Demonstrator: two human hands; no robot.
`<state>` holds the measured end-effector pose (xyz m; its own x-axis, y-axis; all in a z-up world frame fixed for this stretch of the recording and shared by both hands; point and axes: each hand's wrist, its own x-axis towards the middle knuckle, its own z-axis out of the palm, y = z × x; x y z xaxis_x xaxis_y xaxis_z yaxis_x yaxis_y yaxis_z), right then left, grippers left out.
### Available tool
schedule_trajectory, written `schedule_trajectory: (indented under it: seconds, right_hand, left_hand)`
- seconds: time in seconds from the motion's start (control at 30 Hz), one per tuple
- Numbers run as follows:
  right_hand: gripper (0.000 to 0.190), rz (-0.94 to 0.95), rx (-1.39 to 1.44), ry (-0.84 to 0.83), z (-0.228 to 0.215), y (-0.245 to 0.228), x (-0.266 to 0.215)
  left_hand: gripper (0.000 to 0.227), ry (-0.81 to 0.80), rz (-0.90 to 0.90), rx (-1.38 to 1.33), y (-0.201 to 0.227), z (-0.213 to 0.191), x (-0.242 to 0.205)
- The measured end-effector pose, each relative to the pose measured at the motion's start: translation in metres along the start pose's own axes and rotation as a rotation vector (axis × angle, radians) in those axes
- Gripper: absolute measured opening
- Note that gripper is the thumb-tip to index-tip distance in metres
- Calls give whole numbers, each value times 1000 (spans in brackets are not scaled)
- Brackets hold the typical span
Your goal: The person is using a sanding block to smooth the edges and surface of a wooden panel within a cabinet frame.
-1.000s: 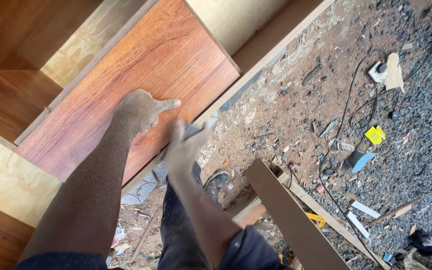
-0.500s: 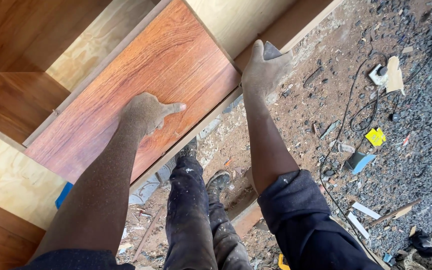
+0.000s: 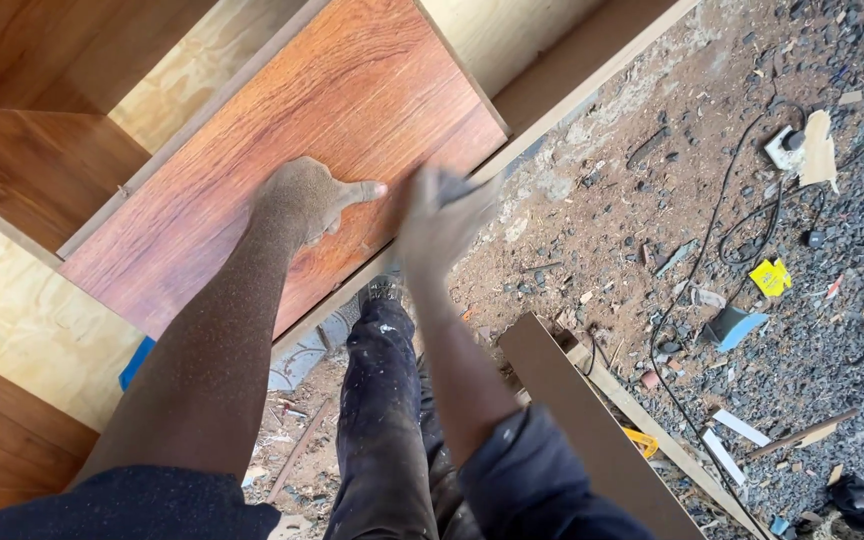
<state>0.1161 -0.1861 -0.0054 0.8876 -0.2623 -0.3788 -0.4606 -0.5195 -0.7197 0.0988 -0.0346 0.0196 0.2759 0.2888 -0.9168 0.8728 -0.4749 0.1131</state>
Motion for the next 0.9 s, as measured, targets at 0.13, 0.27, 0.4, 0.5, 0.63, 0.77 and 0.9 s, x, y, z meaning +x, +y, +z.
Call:
schedule_trajectory:
  seconds: [0.13,0.27,0.4,0.5,0.63,0.77,0.9]
  right_hand:
    - [99,11,21,-149,-3,8,-37]
    - [48,-318,136,-84,-7,17,69]
    - [92,-308,-59,138,-19,-3,195]
    - [93,-232,81,-26,-65,-48,171]
    - [78,-230,141,-113,-84,13,197]
    - [49,-418,68,-260,-95,28,154]
    - [38,-489,3,-544,-114,11,118]
  left_hand:
    - [69,-34,-4,-144,-2,0,3]
    - [91,64,30,196,5,2,0]
    - [90,57,25,197,2,2,-3]
    - [89,56,33,189,1,2,-3]
    - [89,58,29,179,1,1,-1]
    - [88,55,28,170,1,0,-2]
    - [88,47,23,171,1,2,-3]
